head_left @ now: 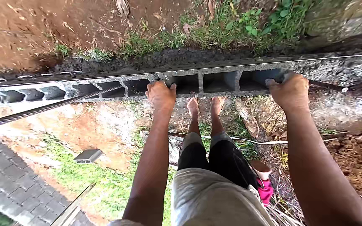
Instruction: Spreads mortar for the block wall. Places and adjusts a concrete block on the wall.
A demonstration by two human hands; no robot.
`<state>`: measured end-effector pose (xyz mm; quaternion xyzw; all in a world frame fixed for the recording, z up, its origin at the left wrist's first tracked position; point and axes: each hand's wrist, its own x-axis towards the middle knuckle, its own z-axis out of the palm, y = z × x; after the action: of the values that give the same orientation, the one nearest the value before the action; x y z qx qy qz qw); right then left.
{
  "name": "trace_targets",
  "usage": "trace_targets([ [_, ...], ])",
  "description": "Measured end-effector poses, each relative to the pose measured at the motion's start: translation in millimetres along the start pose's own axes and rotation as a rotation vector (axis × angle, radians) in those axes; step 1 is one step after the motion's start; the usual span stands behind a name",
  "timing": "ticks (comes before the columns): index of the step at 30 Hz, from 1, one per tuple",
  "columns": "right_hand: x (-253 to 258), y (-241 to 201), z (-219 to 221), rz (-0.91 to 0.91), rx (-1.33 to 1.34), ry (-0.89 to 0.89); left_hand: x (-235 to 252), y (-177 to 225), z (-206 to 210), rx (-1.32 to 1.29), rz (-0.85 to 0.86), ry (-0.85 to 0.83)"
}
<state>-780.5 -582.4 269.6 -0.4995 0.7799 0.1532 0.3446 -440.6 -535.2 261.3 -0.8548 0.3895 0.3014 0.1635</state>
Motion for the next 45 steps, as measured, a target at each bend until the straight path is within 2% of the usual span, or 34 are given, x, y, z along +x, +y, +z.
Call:
trace_targets([
  [10, 0.8, 1.1, -1.7, 0.046, 0.004, -0.027, -10.5, -10.3, -6.7, -0.051, 0.089, 0.022],
  [26, 1.2, -4.4, 0.5, 0.054, 0.020, -0.040, -8.2, -9.7, -7.3, -0.036, 0.075, 0.020],
  [30, -4.0, 3.6, -1.5, -0.001, 0.096, -0.040, -10.9, -8.7, -10.1, -0.039, 0.060, 0.002],
  [36, -43.1, 26.3, -15.8, -0.042, 0.185, 0.018, -25.3, -30.5, -25.2, -0.126, 0.159, 0.034],
  [45, -38.7, 29.3, -3.2, -0.165, 0.230, 0.020, -23.4, -43.5, -16.4, -0.117, 0.340, 0.037],
])
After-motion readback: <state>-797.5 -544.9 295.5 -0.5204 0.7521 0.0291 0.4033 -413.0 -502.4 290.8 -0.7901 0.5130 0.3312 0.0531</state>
